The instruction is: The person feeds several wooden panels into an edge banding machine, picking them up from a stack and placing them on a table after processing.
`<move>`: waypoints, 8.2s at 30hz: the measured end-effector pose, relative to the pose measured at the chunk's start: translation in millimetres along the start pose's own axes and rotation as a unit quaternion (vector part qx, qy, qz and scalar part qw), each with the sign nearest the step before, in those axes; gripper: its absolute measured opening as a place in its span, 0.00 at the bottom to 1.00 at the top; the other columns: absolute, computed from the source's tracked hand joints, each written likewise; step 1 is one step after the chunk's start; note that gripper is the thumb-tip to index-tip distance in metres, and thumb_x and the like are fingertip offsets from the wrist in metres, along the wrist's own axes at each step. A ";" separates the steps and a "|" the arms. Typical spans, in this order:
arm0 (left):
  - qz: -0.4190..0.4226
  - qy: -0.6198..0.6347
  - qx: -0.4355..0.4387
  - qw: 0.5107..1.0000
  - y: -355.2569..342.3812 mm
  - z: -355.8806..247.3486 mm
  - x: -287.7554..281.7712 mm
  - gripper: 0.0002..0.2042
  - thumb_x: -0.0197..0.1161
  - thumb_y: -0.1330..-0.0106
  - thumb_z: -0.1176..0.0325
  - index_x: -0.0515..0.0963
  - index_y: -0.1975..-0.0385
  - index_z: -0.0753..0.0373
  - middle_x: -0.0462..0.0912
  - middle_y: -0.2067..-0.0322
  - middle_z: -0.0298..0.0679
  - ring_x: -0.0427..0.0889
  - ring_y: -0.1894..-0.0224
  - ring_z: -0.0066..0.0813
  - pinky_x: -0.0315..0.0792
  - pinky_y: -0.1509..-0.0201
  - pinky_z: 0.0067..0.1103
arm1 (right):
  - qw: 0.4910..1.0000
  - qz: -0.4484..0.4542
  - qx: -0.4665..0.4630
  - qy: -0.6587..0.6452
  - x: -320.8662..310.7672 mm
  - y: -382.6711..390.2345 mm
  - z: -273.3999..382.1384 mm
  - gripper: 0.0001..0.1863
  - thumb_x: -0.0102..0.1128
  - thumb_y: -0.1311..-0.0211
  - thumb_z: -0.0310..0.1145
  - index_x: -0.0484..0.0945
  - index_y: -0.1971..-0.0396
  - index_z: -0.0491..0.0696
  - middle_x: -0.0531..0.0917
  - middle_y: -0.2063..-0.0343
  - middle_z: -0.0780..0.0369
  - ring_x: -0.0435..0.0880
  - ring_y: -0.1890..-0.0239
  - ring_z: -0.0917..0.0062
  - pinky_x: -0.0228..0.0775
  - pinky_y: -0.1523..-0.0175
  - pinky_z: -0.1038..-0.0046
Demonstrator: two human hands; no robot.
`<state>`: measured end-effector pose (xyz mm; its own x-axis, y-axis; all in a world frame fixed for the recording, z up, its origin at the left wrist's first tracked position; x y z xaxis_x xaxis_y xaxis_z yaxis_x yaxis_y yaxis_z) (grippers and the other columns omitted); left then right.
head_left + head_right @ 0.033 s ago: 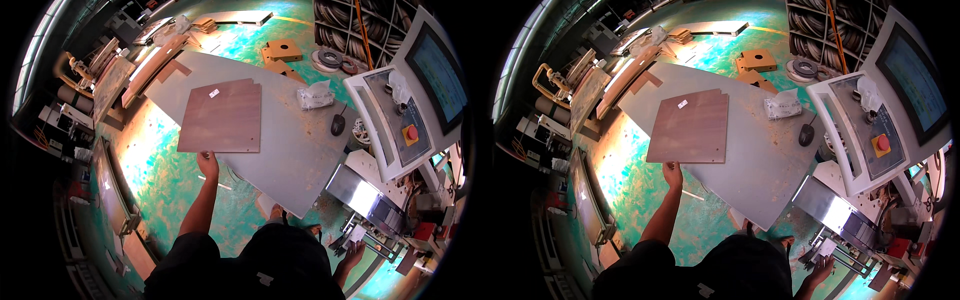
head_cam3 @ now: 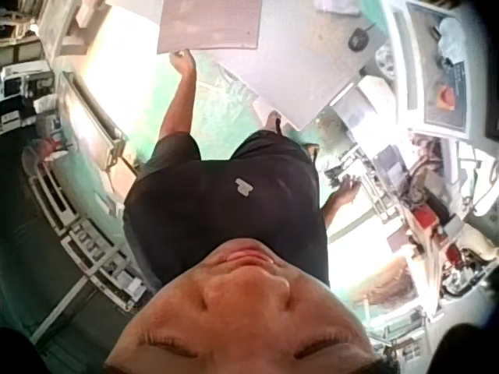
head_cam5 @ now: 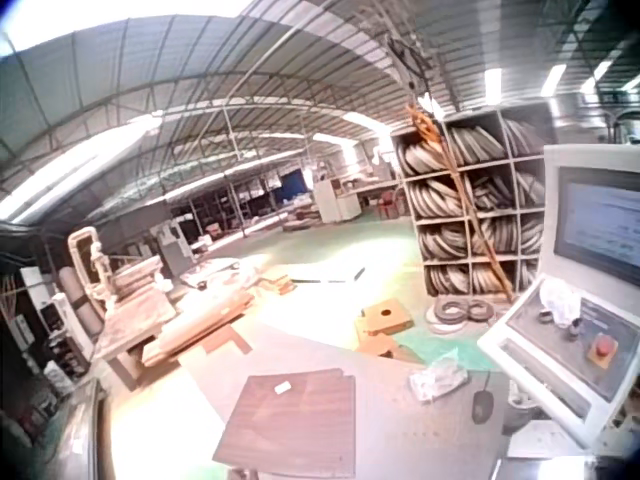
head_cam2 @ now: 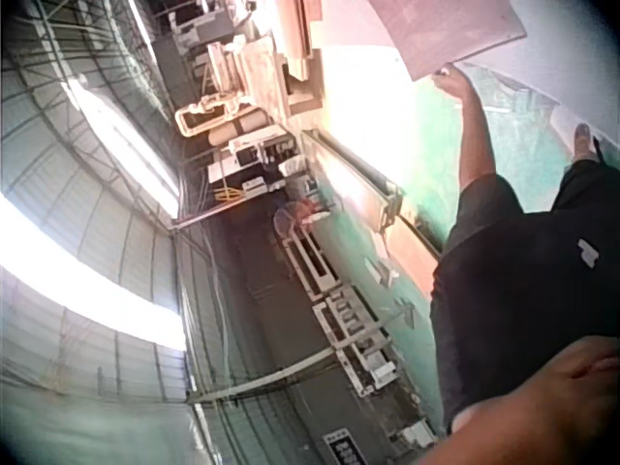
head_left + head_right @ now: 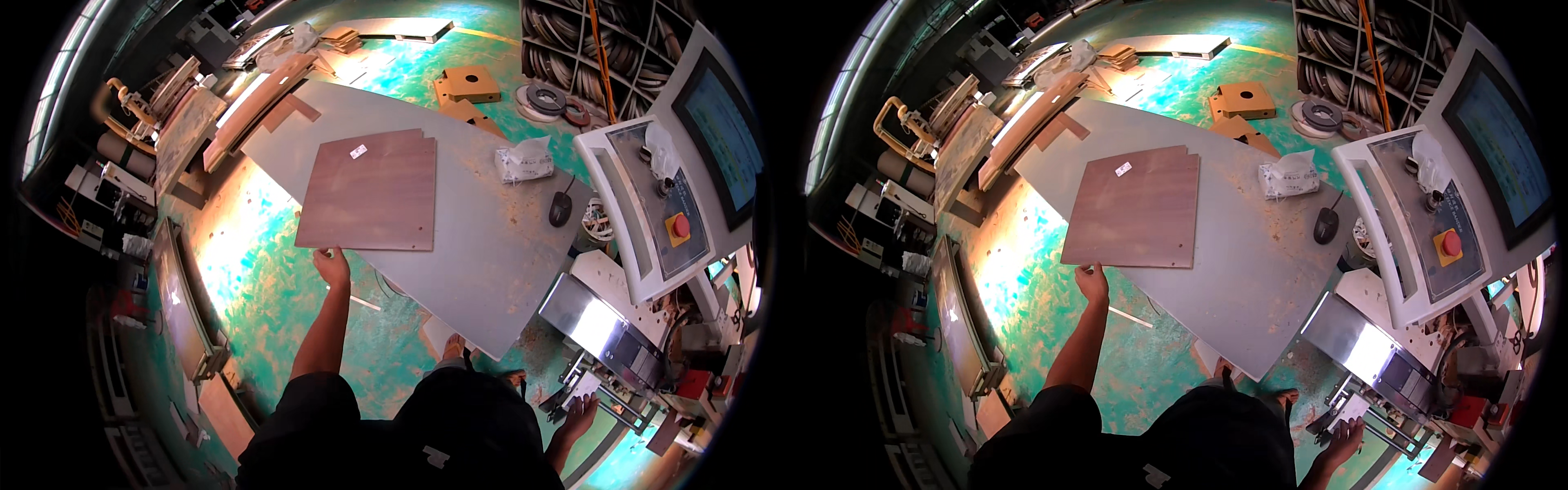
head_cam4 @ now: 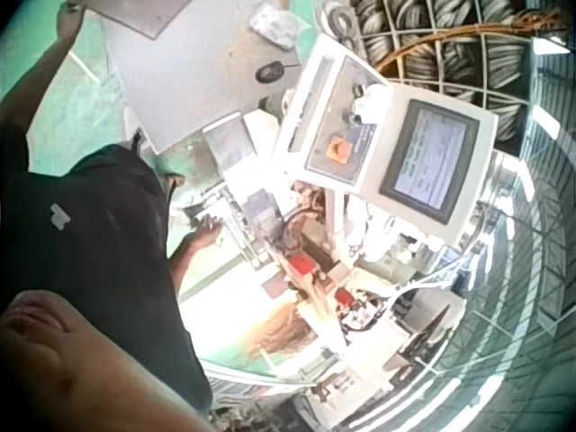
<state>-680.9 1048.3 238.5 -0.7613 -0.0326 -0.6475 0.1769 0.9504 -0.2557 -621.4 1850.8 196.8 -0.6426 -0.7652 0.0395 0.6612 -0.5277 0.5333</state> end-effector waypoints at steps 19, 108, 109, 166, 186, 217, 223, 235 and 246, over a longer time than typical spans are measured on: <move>0.364 0.487 -0.458 0.649 0.0 145.3 -24.8 0.11 0.69 0.31 0.69 0.78 0.53 0.64 0.85 0.57 0.44 0.85 0.49 0.42 0.81 0.40 0.34 | 0.990 0.134 0.003 0.051 169.4 116.1 9.3 0.19 0.52 0.22 0.46 0.78 0.46 0.47 0.81 0.63 0.69 0.81 0.61 0.81 0.68 0.55 0.77; 0.848 -0.009 -0.158 0.506 710.1 -90.5 -84.9 0.43 0.51 0.30 0.29 0.71 0.36 0.69 0.83 0.47 0.44 0.87 0.50 0.36 0.81 0.48 0.30 | 0.856 -0.317 -0.220 0.345 -357.6 -20.6 111.0 0.27 0.67 0.34 0.45 0.78 0.41 0.45 0.86 0.53 0.54 0.84 0.51 0.55 0.75 0.44 0.63; 0.859 -0.021 -0.143 0.491 719.2 -94.0 -86.5 0.42 0.51 0.30 0.29 0.72 0.37 0.69 0.84 0.48 0.44 0.87 0.52 0.35 0.82 0.51 0.29 | 0.815 -0.354 -0.263 0.377 -359.8 -9.0 112.0 0.27 0.67 0.35 0.42 0.77 0.40 0.45 0.83 0.50 0.54 0.81 0.47 0.56 0.72 0.42 0.62; 0.330 0.335 -0.462 0.752 -380.9 352.1 -59.8 0.16 0.56 0.23 0.57 0.77 0.58 0.68 0.87 0.64 0.50 0.89 0.62 0.42 0.86 0.54 0.34 | 0.652 0.671 0.051 0.350 897.6 472.0 -348.6 0.16 0.57 0.24 0.37 0.83 0.53 0.39 0.88 0.61 0.60 0.85 0.59 0.80 0.76 0.51 0.77; 0.151 0.132 0.072 0.977 -1188.3 312.5 1.1 0.19 0.60 0.26 0.52 0.78 0.64 0.67 0.84 0.67 0.45 0.83 0.63 0.38 0.76 0.55 0.30 | 0.747 0.596 0.166 0.243 1241.5 681.0 -480.2 0.22 0.42 0.17 0.42 0.76 0.42 0.41 0.86 0.52 0.55 0.86 0.50 0.72 0.77 0.44 0.72; 0.609 0.124 -0.166 0.765 -1149.3 345.5 40.0 0.49 0.57 0.35 0.26 0.76 0.39 0.77 0.82 0.43 0.53 0.82 0.42 0.39 0.73 0.36 0.28 | 0.924 0.372 0.090 0.012 1397.2 801.2 -491.3 0.51 0.51 0.31 0.71 0.62 0.28 0.38 0.73 0.33 0.52 0.72 0.33 0.66 0.62 0.29 0.65; 0.620 0.197 -0.203 0.732 -1069.7 346.2 33.1 0.45 0.60 0.32 0.33 0.72 0.36 0.77 0.79 0.39 0.50 0.78 0.38 0.35 0.67 0.31 0.26 | 0.943 0.235 0.016 0.237 1358.9 724.0 -477.8 0.46 0.60 0.33 0.64 0.72 0.36 0.34 0.79 0.41 0.51 0.77 0.40 0.69 0.68 0.37 0.68; 0.724 0.240 -0.304 0.571 -925.9 381.0 -44.1 0.56 0.49 0.35 0.22 0.49 0.23 0.68 0.73 0.36 0.49 0.75 0.35 0.41 0.68 0.32 0.40 | 0.935 0.306 0.080 0.159 1183.9 726.4 -422.0 0.40 0.67 0.36 0.58 0.78 0.43 0.33 0.84 0.50 0.55 0.84 0.53 0.74 0.74 0.46 0.72; 0.688 0.409 -0.344 0.491 -800.3 263.1 8.1 0.49 0.62 0.37 0.30 0.61 0.27 0.65 0.69 0.30 0.47 0.70 0.30 0.48 0.64 0.28 0.45 | 0.931 0.281 0.027 0.230 927.2 667.9 -385.2 0.35 0.64 0.34 0.57 0.80 0.41 0.40 0.83 0.45 0.57 0.83 0.46 0.71 0.73 0.40 0.71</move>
<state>-664.4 206.0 249.0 -0.2622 0.6536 0.7100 0.8365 -0.2130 0.5049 -626.4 646.8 264.1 0.0415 -0.9985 -0.0345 0.8142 0.0138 0.5804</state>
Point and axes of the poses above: each hand's wrist, its own y-axis away from the middle knuckle, its own x-axis out of the palm, z = x × y, the point moved 4 cm from there along -y, towards the middle knuckle
